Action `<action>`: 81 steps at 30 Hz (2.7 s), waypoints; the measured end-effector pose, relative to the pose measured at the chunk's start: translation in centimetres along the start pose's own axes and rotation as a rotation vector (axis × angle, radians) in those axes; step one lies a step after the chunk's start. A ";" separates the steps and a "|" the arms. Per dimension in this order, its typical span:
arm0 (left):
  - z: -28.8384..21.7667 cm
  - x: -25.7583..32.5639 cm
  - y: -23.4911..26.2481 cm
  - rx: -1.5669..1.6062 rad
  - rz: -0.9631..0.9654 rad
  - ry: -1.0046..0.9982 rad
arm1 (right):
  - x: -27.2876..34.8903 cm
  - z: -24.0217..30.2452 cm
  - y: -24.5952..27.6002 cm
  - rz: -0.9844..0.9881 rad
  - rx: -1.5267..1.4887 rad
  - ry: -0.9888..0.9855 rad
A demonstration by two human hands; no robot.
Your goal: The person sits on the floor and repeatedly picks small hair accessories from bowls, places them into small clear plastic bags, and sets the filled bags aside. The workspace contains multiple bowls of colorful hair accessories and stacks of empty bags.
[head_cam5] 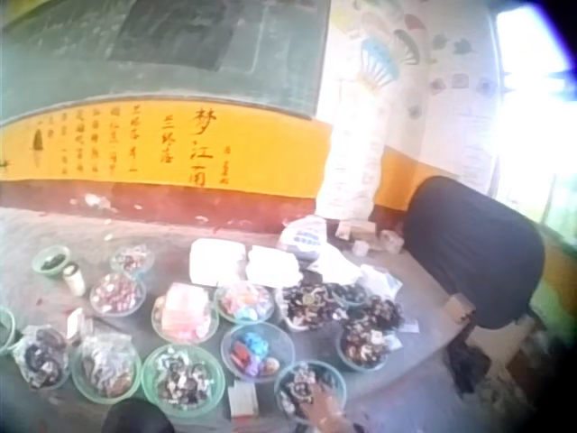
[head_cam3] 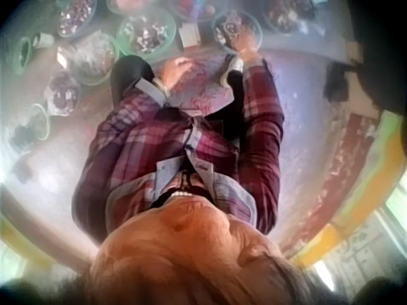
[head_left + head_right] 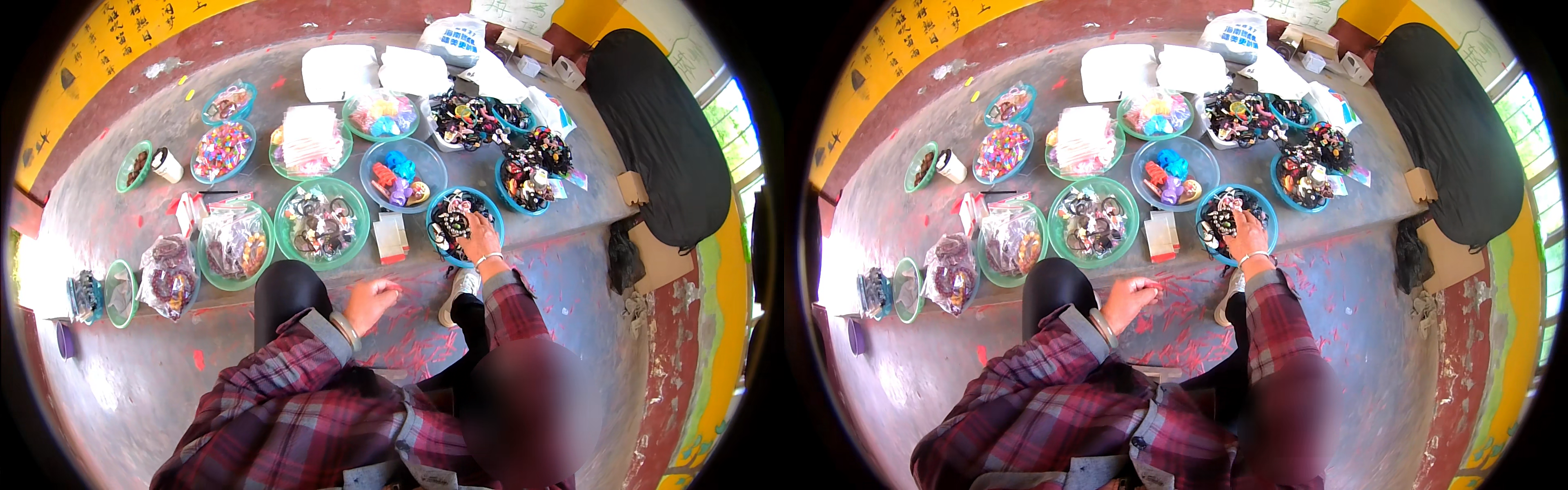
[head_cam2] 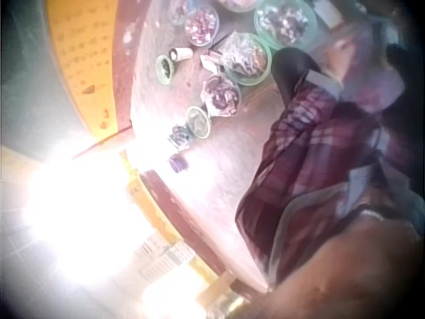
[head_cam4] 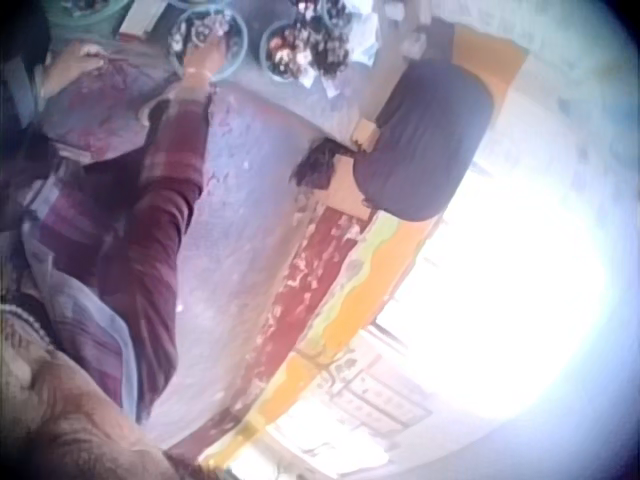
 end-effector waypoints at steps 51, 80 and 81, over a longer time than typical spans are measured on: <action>1.0 0.3 0.4 -0.028 -0.012 0.004 | -2.5 -3.8 -5.8 -0.126 -0.094 -0.200; 0.1 1.0 0.7 0.143 0.001 0.207 | 8.4 12.5 8.0 0.421 -1.007 -0.035; 0.0 1.0 0.7 0.143 0.002 0.207 | 8.5 12.5 7.7 0.434 -0.994 -0.012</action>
Point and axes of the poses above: each hand's wrist, its own x-axis away from the middle knuckle, its own y-axis out of the back of the hand, z = x × y, the point moved 5 cm from there along -x, towards the middle knuckle, and after that the axes turned 13 degrees about -z, right-handed, at the moved point
